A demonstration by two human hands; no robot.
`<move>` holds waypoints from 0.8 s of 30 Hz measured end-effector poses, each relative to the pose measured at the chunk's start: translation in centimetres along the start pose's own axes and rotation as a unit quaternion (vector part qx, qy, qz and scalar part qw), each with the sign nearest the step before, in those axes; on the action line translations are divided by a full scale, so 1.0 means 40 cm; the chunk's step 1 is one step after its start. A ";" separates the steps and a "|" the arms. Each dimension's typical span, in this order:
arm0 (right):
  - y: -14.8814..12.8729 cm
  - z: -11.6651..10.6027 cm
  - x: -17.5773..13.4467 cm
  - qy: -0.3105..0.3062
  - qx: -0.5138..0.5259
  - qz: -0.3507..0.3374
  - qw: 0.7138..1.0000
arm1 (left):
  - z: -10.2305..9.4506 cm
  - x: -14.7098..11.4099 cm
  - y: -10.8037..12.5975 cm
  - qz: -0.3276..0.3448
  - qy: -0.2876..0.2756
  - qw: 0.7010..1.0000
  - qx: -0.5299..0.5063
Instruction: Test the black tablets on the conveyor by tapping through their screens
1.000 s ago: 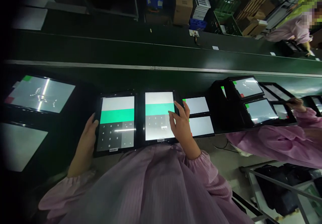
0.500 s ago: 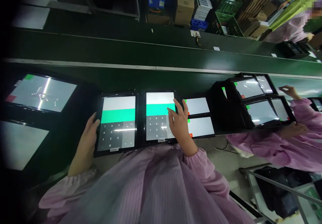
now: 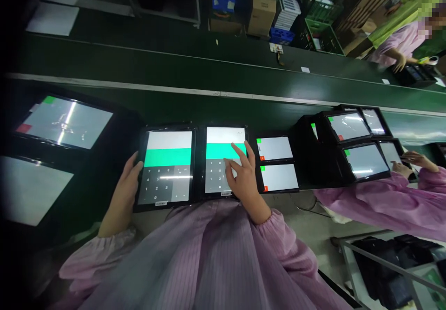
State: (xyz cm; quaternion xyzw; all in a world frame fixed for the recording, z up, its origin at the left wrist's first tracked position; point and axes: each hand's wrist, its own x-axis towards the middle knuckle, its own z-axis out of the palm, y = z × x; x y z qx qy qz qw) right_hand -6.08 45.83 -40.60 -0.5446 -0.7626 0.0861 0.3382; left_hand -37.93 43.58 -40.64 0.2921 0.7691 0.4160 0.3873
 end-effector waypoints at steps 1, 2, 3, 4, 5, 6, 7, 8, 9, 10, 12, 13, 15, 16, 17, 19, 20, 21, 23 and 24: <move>-0.012 0.005 -0.003 -0.012 0.006 -0.005 1.000 | 0.000 0.000 -0.001 -0.013 0.003 1.000 -0.001; -0.021 0.010 -0.005 -0.021 0.009 -0.010 1.000 | 0.000 -0.001 0.001 -0.031 0.007 0.999 -0.003; -0.026 0.015 -0.007 -0.026 0.010 -0.014 1.000 | -0.001 -0.002 0.003 -0.049 0.014 0.999 -0.005; -0.029 0.018 -0.008 -0.026 0.010 -0.018 0.999 | -0.001 -0.004 0.006 -0.056 0.012 0.998 -0.005; -0.029 0.020 -0.010 -0.024 0.010 -0.020 0.999 | -0.002 -0.006 0.008 -0.057 0.011 0.998 -0.005; -0.028 0.021 -0.011 -0.024 0.008 -0.019 1.000 | -0.004 -0.007 0.008 -0.056 0.009 0.998 -0.002; -0.027 0.022 -0.013 -0.026 0.006 -0.015 1.000 | -0.005 -0.006 0.007 -0.053 0.005 0.999 0.000; -0.026 0.023 -0.014 -0.030 0.003 -0.010 0.999 | -0.007 -0.005 0.003 -0.049 -0.003 0.999 0.001; -0.027 0.024 -0.016 -0.036 0.001 -0.003 0.999 | -0.008 -0.003 -0.001 -0.044 -0.011 0.999 0.002; -0.030 0.026 -0.017 -0.043 -0.002 0.002 0.999 | -0.009 -0.001 -0.006 -0.038 -0.016 0.999 0.002; -0.043 0.033 -0.019 -0.059 -0.009 0.002 0.998 | -0.012 0.003 -0.015 -0.030 -0.009 0.999 0.002; -0.050 0.037 -0.018 -0.069 -0.013 -0.002 0.998 | -0.012 0.004 -0.018 -0.026 -0.008 1.000 0.002; -0.057 0.044 -0.013 -0.084 -0.017 -0.011 0.996 | -0.013 0.006 -0.021 -0.020 -0.001 1.000 0.001; -0.054 0.045 -0.010 -0.079 -0.017 -0.010 0.997 | -0.013 0.008 -0.022 -0.020 -0.003 1.000 0.001; -0.045 0.044 -0.005 -0.063 -0.019 -0.003 0.998 | -0.012 0.009 -0.023 -0.023 -0.003 1.000 0.001; -0.011 0.036 0.003 -0.002 -0.034 0.023 0.999 | -0.008 0.011 -0.023 -0.029 0.003 1.000 0.002; 0.011 0.030 0.006 0.031 -0.047 0.038 0.998 | -0.006 0.012 -0.022 -0.031 0.008 0.999 0.002; 0.033 0.025 0.008 0.058 -0.062 0.051 0.995 | -0.002 0.011 -0.020 -0.030 0.014 0.999 0.001; 0.069 0.018 0.010 0.082 -0.081 0.067 0.991 | 0.003 0.007 -0.012 -0.032 0.032 0.999 -0.005; 0.079 0.017 0.009 0.083 -0.083 0.070 0.991 | 0.004 0.003 -0.007 -0.036 0.034 0.999 -0.009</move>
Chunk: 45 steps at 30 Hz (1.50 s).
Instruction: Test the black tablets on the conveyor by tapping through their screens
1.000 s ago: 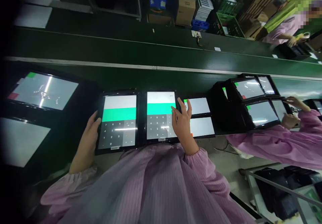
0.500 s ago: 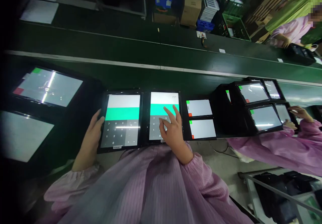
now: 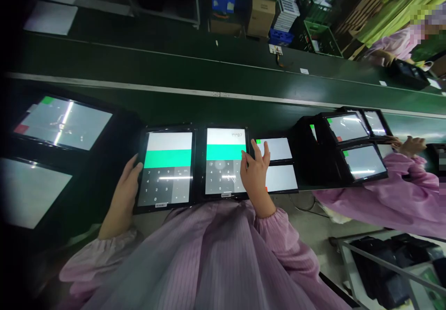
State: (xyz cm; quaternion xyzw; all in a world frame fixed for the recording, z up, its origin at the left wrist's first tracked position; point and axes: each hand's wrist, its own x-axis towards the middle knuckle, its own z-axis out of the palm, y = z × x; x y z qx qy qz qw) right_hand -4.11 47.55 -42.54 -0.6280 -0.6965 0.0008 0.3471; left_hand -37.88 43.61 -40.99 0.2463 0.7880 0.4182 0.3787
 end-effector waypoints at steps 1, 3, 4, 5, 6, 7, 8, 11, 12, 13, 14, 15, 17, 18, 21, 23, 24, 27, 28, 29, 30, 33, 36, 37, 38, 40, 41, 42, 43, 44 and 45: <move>0.004 0.002 0.000 -0.005 0.003 0.000 1.000 | 0.000 -0.004 0.005 -0.005 -0.004 1.000 -0.002; -0.004 0.007 -0.004 -0.026 0.017 -0.002 1.000 | -0.002 -0.012 0.015 -0.017 -0.012 1.000 0.002; -0.013 0.009 -0.005 -0.040 0.023 -0.001 0.999 | -0.003 -0.014 0.019 -0.021 -0.013 1.000 0.006; -0.023 0.012 -0.007 -0.052 0.027 0.002 0.998 | -0.005 -0.016 0.021 -0.023 -0.013 1.000 0.010; -0.030 0.013 -0.007 -0.060 0.028 0.009 0.998 | -0.007 -0.016 0.022 -0.022 -0.014 1.000 0.013; -0.035 0.014 -0.007 -0.060 0.026 0.020 0.998 | -0.008 -0.015 0.023 -0.020 -0.014 1.000 0.014; -0.037 0.014 -0.007 -0.053 0.021 0.032 0.998 | -0.008 -0.014 0.023 -0.018 -0.019 1.000 0.015; -0.029 0.012 -0.005 -0.021 0.004 0.049 0.999 | -0.006 -0.012 0.022 -0.007 -0.017 1.000 0.009; -0.024 0.011 -0.004 -0.018 0.000 0.047 0.999 | -0.004 -0.013 0.022 -0.002 -0.009 1.000 0.003; -0.022 0.010 -0.002 -0.023 -0.004 0.043 0.999 | -0.003 -0.014 0.021 0.003 0.000 1.000 -0.003; -0.022 0.009 0.000 -0.031 -0.007 0.040 0.999 | -0.001 -0.016 0.020 0.011 0.003 1.000 -0.008; -0.026 0.009 0.003 -0.042 -0.009 0.039 0.998 | 0.002 -0.018 0.019 0.018 0.007 1.000 -0.011; -0.049 0.008 0.010 -0.055 -0.006 0.035 0.998 | 0.007 -0.027 0.017 0.029 0.007 0.999 -0.013; -0.068 0.009 0.015 -0.056 0.003 0.024 0.998 | 0.010 -0.032 0.016 0.034 0.005 0.999 -0.011; -0.154 0.019 0.026 -0.077 0.060 -0.056 0.994 | 0.017 -0.052 0.022 0.027 0.001 1.000 -0.005; -0.220 0.035 0.029 -0.125 0.097 -0.115 0.981 | 0.020 -0.062 0.032 0.004 -0.004 1.000 -0.011; -0.249 0.045 0.030 -0.154 0.108 -0.135 0.973 | 0.021 -0.066 0.036 -0.006 -0.005 1.000 -0.015; -0.305 0.078 0.035 -0.221 0.114 -0.154 0.956 | 0.022 -0.067 0.043 -0.013 -0.002 1.000 -0.019; -0.311 0.087 0.038 -0.233 0.112 -0.155 0.953 | 0.022 -0.065 0.041 -0.011 -0.001 1.000 -0.019; -0.312 0.093 0.040 -0.241 0.109 -0.155 0.952 | 0.022 -0.063 0.038 -0.009 0.001 1.000 -0.021; -0.309 0.096 0.042 -0.244 0.104 -0.155 0.952 | 0.022 -0.061 0.034 -0.009 0.001 1.000 -0.025; -0.292 0.095 0.042 -0.225 0.088 -0.139 0.961 | 0.023 -0.055 0.021 -0.006 0.000 0.999 -0.033; -0.287 0.094 0.034 -0.210 0.086 -0.127 0.966 | 0.024 -0.053 0.015 0.001 0.002 0.999 -0.036; -0.290 0.095 0.030 -0.211 0.090 -0.131 0.964 | 0.024 -0.053 0.014 0.001 0.002 0.999 -0.039; -0.292 0.097 0.028 -0.213 0.093 -0.136 0.963 | 0.024 -0.052 0.013 -0.002 0.000 0.999 -0.042; -0.295 0.101 0.025 -0.212 0.093 -0.137 0.963 | 0.023 -0.048 0.009 -0.014 -0.005 0.998 -0.053; -0.294 0.101 0.026 -0.209 0.090 -0.132 0.965 | 0.022 -0.044 0.005 -0.020 -0.010 0.998 -0.059; -0.293 0.100 0.026 -0.206 0.087 -0.126 0.967 | 0.022 -0.041 -0.001 -0.021 -0.015 0.998 -0.066; -0.292 0.098 0.027 -0.203 0.084 -0.122 0.968 | 0.021 -0.036 -0.009 -0.017 -0.019 0.997 -0.071; -0.292 0.095 0.027 -0.201 0.085 -0.121 0.968 | 0.021 -0.031 -0.018 -0.006 -0.023 0.997 -0.076; -0.295 0.093 0.026 -0.201 0.090 -0.126 0.967 | 0.020 -0.026 -0.027 0.010 -0.026 0.996 -0.079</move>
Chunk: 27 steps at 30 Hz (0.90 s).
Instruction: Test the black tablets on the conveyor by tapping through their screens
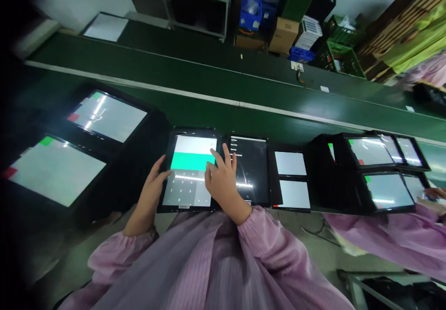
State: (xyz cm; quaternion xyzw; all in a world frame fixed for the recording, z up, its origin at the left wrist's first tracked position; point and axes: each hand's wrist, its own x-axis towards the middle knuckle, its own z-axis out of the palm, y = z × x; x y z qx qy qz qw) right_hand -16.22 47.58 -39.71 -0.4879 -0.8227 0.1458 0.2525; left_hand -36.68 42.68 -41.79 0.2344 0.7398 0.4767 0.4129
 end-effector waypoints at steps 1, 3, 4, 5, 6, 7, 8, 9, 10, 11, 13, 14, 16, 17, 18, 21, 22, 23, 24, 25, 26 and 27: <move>-0.008 0.001 -0.001 -0.003 0.008 -0.015 1.000 | -0.002 0.005 -0.010 0.018 -0.004 1.000 -0.001; -0.032 0.009 -0.001 -0.022 0.031 -0.063 0.997 | -0.005 0.014 -0.028 0.050 -0.012 0.999 -0.003; -0.047 0.015 -0.001 -0.036 0.040 -0.086 0.995 | -0.006 0.019 -0.035 0.061 -0.017 0.998 -0.005; -0.060 0.022 -0.001 -0.048 0.043 -0.101 0.993 | -0.007 0.022 -0.040 0.068 -0.021 0.997 -0.006; -0.071 0.028 -0.002 -0.059 0.042 -0.107 0.992 | -0.008 0.025 -0.044 0.071 -0.025 0.997 -0.007; -0.076 0.032 -0.002 -0.063 0.040 -0.106 0.992 | -0.009 0.028 -0.046 0.071 -0.028 0.997 -0.007; -0.075 0.033 -0.003 -0.062 0.039 -0.102 0.992 | -0.010 0.029 -0.046 0.068 -0.032 0.997 -0.005; -0.069 0.031 -0.005 -0.053 0.040 -0.096 0.993 | -0.010 0.029 -0.045 0.062 -0.035 0.997 -0.003; -0.057 0.026 -0.006 -0.039 0.043 -0.086 0.995 | -0.010 0.028 -0.042 0.055 -0.038 0.998 -0.002; -0.043 0.019 -0.008 -0.021 0.043 -0.071 0.996 | -0.010 0.026 -0.037 0.048 -0.038 0.998 -0.003; -0.012 0.004 -0.010 0.012 0.035 -0.023 0.999 | -0.007 0.017 -0.026 0.037 -0.034 0.999 -0.011; -0.001 -0.002 -0.009 0.020 0.027 0.003 0.999 | -0.005 0.011 -0.020 0.030 -0.029 0.999 -0.016; 0.009 -0.006 -0.006 0.016 0.018 0.032 0.999 | -0.001 -0.001 -0.006 0.016 -0.020 1.000 -0.018; 0.007 -0.004 -0.003 0.008 0.016 0.032 0.999 | 0.000 -0.007 0.000 0.010 -0.014 1.000 -0.017; 0.002 -0.001 0.001 -0.001 0.016 0.024 1.000 | 0.002 -0.012 0.005 0.006 -0.008 1.000 -0.014; -0.016 0.009 0.011 -0.027 0.014 0.002 1.000 | 0.002 -0.019 0.015 -0.005 -0.001 1.000 -0.001; -0.018 0.010 0.014 -0.031 0.012 0.002 0.999 | 0.002 -0.019 0.016 -0.010 -0.002 1.000 0.001; -0.018 0.008 0.015 -0.031 0.009 0.007 0.999 | 0.001 -0.018 0.016 -0.014 -0.004 1.000 0.000; -0.015 0.006 0.015 -0.028 0.005 0.015 0.999 | 0.000 -0.017 0.015 -0.016 -0.006 1.000 -0.003; -0.012 0.003 0.015 -0.024 -0.001 0.023 0.999 | -0.001 -0.016 0.015 -0.015 -0.007 1.000 -0.006; -0.009 0.001 0.014 -0.021 -0.006 0.028 0.999 | -0.002 -0.016 0.015 -0.011 -0.008 1.000 -0.006; -0.007 0.001 0.014 -0.020 -0.008 0.028 0.999 | -0.002 -0.016 0.015 -0.009 -0.009 1.000 -0.003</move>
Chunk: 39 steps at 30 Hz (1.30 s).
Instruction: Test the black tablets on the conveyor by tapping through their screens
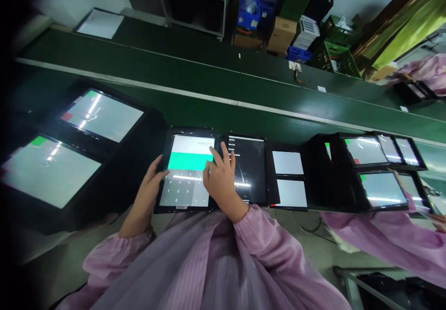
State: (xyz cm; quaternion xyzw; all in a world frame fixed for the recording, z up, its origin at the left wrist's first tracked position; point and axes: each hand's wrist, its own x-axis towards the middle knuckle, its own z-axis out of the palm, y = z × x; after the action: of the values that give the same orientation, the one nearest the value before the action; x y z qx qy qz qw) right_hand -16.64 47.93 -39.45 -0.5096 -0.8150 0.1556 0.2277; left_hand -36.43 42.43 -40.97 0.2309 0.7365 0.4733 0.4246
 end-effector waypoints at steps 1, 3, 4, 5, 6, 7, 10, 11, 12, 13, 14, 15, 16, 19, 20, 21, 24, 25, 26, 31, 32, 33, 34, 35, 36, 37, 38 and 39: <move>0.000 0.001 -0.001 -0.001 0.000 -0.005 1.000 | 0.000 -0.001 0.002 -0.001 0.001 1.000 0.006; -0.005 0.007 0.000 -0.007 0.006 -0.021 1.000 | 0.002 -0.005 0.009 -0.004 0.008 1.000 0.018; -0.007 0.010 0.000 -0.007 0.010 -0.027 1.000 | 0.002 -0.008 0.014 -0.007 0.011 1.000 0.021; -0.006 0.011 0.001 -0.002 0.014 -0.030 0.999 | 0.003 -0.011 0.019 -0.010 0.014 1.000 0.021; -0.001 0.009 0.001 0.008 0.017 -0.031 0.999 | 0.004 -0.014 0.024 -0.012 0.016 1.000 0.021; 0.009 0.003 0.001 0.025 0.020 -0.028 0.999 | 0.004 -0.016 0.029 -0.013 0.017 1.000 0.022; 0.075 -0.030 -0.002 0.101 0.022 0.008 0.995 | 0.002 -0.017 0.038 -0.023 0.025 0.999 0.022; 0.103 -0.043 -0.003 0.125 0.021 0.029 0.992 | 0.001 -0.014 0.039 -0.025 0.028 0.999 0.021; 0.132 -0.055 -0.005 0.143 0.019 0.049 0.988 | 0.000 -0.009 0.038 -0.027 0.030 0.999 0.019; 0.157 -0.064 -0.007 0.153 0.017 0.066 0.986 | 0.000 -0.001 0.036 -0.027 0.032 0.999 0.016; 0.179 -0.071 -0.009 0.157 0.014 0.078 0.984 | 0.000 0.008 0.033 -0.021 0.034 0.999 0.016; 0.195 -0.074 -0.011 0.158 0.009 0.086 0.984 | 0.001 0.019 0.030 -0.011 0.036 0.999 0.016; 0.206 -0.075 -0.012 0.157 0.003 0.090 0.984 | 0.003 0.032 0.029 -0.001 0.039 0.999 0.016; 0.217 -0.072 -0.020 0.161 -0.006 0.079 0.984 | 0.012 0.074 0.031 0.027 0.051 0.998 0.008; 0.218 -0.073 -0.024 0.165 -0.001 0.070 0.984 | 0.016 0.089 0.035 0.036 0.051 0.998 0.002; 0.219 -0.076 -0.030 0.169 0.007 0.062 0.984 | 0.019 0.102 0.040 0.043 0.047 0.998 -0.004; 0.230 -0.092 -0.056 0.180 0.030 0.061 0.981 | 0.030 0.134 0.060 0.047 0.023 0.998 -0.019; 0.235 -0.098 -0.067 0.185 0.031 0.067 0.980 | 0.035 0.142 0.066 0.040 0.020 0.999 -0.021; 0.240 -0.103 -0.079 0.192 0.028 0.073 0.978 | 0.040 0.148 0.071 0.036 0.020 0.999 -0.021; 0.251 -0.123 -0.125 0.217 0.013 0.085 0.972 | 0.063 0.167 0.077 0.064 0.028 0.998 -0.001; 0.250 -0.127 -0.131 0.213 0.016 0.089 0.973 | 0.062 0.168 0.074 0.068 0.027 0.997 0.002; 0.248 -0.130 -0.134 0.206 0.019 0.093 0.974 | 0.059 0.167 0.071 0.069 0.027 0.997 0.002; 0.246 -0.134 -0.137 0.198 0.023 0.096 0.975 | 0.054 0.165 0.067 0.067 0.027 0.997 -0.001; 0.243 -0.136 -0.139 0.190 0.027 0.096 0.977 | 0.047 0.161 0.062 0.066 0.026 0.997 -0.007; 0.240 -0.139 -0.140 0.183 0.029 0.095 0.978 | 0.039 0.156 0.058 0.066 0.023 0.998 -0.013; 0.237 -0.141 -0.141 0.177 0.031 0.091 0.980 | 0.030 0.148 0.053 0.068 0.020 0.997 -0.019; 0.233 -0.142 -0.142 0.170 0.031 0.087 0.981 | 0.022 0.139 0.048 0.073 0.016 0.997 -0.023; 0.229 -0.143 -0.143 0.164 0.031 0.081 0.983 | 0.014 0.130 0.043 0.078 0.012 0.996 -0.026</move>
State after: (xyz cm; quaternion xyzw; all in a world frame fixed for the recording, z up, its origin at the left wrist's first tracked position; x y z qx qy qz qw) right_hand -4.51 46.85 -40.24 -0.5854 -0.7173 0.1133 0.3605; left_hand -38.83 47.33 -41.64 0.2710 0.7087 0.5270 0.3829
